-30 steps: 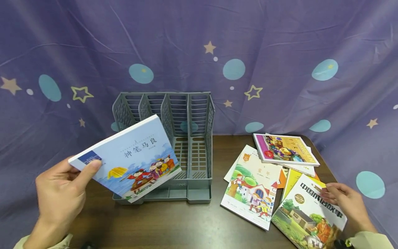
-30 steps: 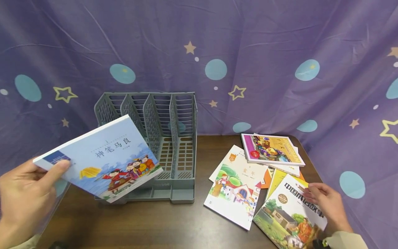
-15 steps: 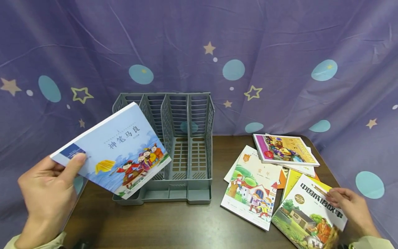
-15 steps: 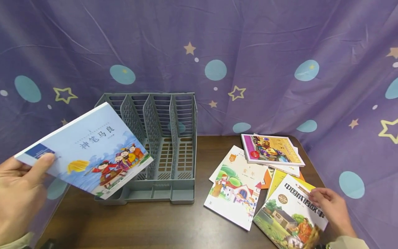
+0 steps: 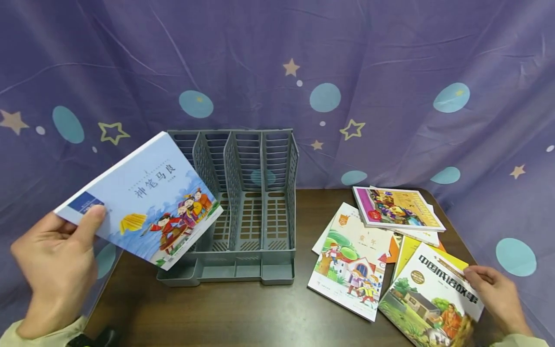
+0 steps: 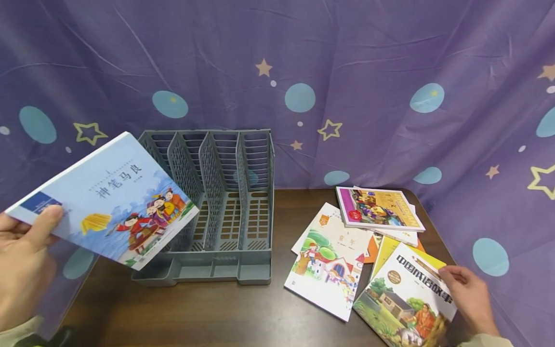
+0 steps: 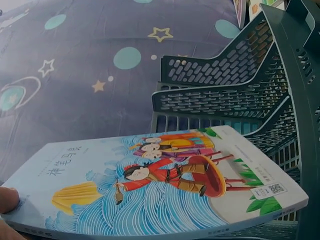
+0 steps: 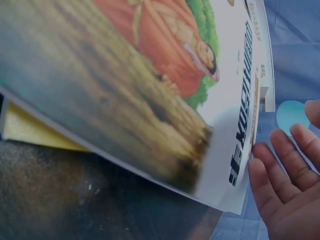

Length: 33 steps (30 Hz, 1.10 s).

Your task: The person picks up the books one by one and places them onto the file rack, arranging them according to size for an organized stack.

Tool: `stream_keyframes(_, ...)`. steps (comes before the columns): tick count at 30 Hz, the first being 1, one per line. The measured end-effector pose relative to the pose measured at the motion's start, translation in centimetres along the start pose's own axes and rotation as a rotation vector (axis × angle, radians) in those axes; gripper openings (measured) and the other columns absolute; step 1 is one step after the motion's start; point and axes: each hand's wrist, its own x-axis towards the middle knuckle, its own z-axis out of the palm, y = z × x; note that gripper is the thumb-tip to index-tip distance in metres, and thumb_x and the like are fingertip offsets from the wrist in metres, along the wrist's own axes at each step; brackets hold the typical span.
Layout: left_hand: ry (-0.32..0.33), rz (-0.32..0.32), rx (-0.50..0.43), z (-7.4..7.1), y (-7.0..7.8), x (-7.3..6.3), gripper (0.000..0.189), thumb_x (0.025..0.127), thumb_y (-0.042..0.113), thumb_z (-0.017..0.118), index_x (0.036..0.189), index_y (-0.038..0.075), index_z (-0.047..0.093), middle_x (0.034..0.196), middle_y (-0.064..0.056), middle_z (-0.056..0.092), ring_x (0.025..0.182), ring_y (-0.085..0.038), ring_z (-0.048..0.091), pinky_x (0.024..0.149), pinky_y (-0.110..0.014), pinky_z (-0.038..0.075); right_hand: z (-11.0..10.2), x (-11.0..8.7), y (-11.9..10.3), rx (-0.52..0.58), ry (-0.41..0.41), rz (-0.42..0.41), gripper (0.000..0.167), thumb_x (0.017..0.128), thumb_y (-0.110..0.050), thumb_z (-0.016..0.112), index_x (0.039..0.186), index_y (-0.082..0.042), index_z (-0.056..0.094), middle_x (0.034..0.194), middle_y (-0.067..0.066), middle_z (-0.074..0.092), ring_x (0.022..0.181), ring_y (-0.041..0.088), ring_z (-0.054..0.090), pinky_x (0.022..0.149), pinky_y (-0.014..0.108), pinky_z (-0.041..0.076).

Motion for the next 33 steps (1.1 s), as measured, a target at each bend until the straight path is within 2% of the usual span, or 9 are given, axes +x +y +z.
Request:
stream_keyframes(6,0.022,0.032,0.024,-0.6,-0.6,0.8,0.028,0.070,-0.023,0.070,0.094,-0.029,0.058,0.079,-0.022,0.070,0.066,-0.021,0.068,0.059,-0.022,0.054,-0.1,-0.2,-0.2,-0.088,0.018,0.009,0.042,0.095,-0.033,0.058,0.108,0.007,0.063,0.078,-0.024,0.058,0.069,-0.013,0.049,0.056,0.017,0.043)
stream_keyframes(12,0.074,0.035,0.083,-1.1,-1.1,1.2,0.028,0.070,-0.021,0.071,0.094,-0.028,0.060,0.079,-0.020,0.071,0.065,-0.019,0.068,0.057,-0.020,0.053,-0.2,-0.4,0.1,-0.101,0.019,0.026,0.046,0.093,-0.036,0.061,0.111,0.007,0.061,0.079,-0.022,0.059,0.069,-0.014,0.047,0.056,0.019,0.043)
stream_keyframes(14,0.098,0.026,0.123,-1.2,-1.2,1.3,0.026,0.071,-0.020,0.071,0.095,-0.026,0.061,0.079,-0.019,0.071,0.065,-0.018,0.068,0.057,-0.020,0.053,-0.2,-0.4,0.3,-0.112,0.024,0.035,0.048,0.092,-0.037,0.062,0.112,0.006,0.061,0.080,-0.017,0.062,0.069,-0.014,0.047,0.056,0.020,0.043)
stream_keyframes(21,0.159,0.021,0.288,-1.6,-1.9,1.6,0.024,0.073,-0.015,0.072,0.096,-0.019,0.067,0.080,-0.013,0.072,0.065,-0.013,0.067,0.057,-0.017,0.052,-0.1,-0.1,0.6,-0.157,0.027,0.140,0.056,0.091,-0.043,0.060,0.117,0.007,0.058,0.097,0.018,0.067,0.065,-0.009,0.045,0.052,0.024,0.044)
stream_keyframes(24,0.168,0.020,0.313,-1.8,-2.1,1.7,0.023,0.074,-0.015,0.072,0.096,-0.017,0.068,0.081,-0.012,0.073,0.066,-0.013,0.068,0.058,-0.016,0.052,0.1,-0.2,0.7,-0.159,0.011,0.167,0.056,0.092,-0.040,0.059,0.119,0.008,0.055,0.101,0.023,0.065,0.065,-0.003,0.049,0.051,0.025,0.046)
stream_keyframes(26,0.174,0.009,0.282,-1.8,-2.2,1.9,0.024,0.073,-0.016,0.071,0.097,-0.017,0.067,0.082,-0.013,0.072,0.067,-0.015,0.068,0.058,-0.017,0.052,0.3,-0.2,0.7,-0.165,0.003,0.184,0.058,0.092,-0.041,0.059,0.122,0.009,0.053,0.105,0.026,0.063,0.068,0.003,0.052,0.053,0.027,0.046)
stream_keyframes(30,0.181,-0.006,0.237,-1.8,-2.3,2.2,0.024,0.073,-0.019,0.069,0.097,-0.018,0.067,0.082,-0.015,0.072,0.068,-0.017,0.068,0.059,-0.019,0.052,0.5,-0.3,0.8,-0.197,-0.005,0.206,0.065,0.091,-0.044,0.058,0.126,0.010,0.048,0.115,0.032,0.056,0.079,0.024,0.060,0.060,0.033,0.046)
stream_keyframes(33,0.185,-0.003,0.246,-1.8,-2.2,2.3,0.024,0.073,-0.019,0.069,0.097,-0.017,0.067,0.082,-0.015,0.072,0.067,-0.017,0.068,0.058,-0.019,0.052,0.5,-0.2,0.9,-0.211,-0.012,0.214,0.069,0.091,-0.046,0.058,0.127,0.012,0.045,0.119,0.036,0.051,0.093,0.039,0.057,0.067,0.041,0.046)
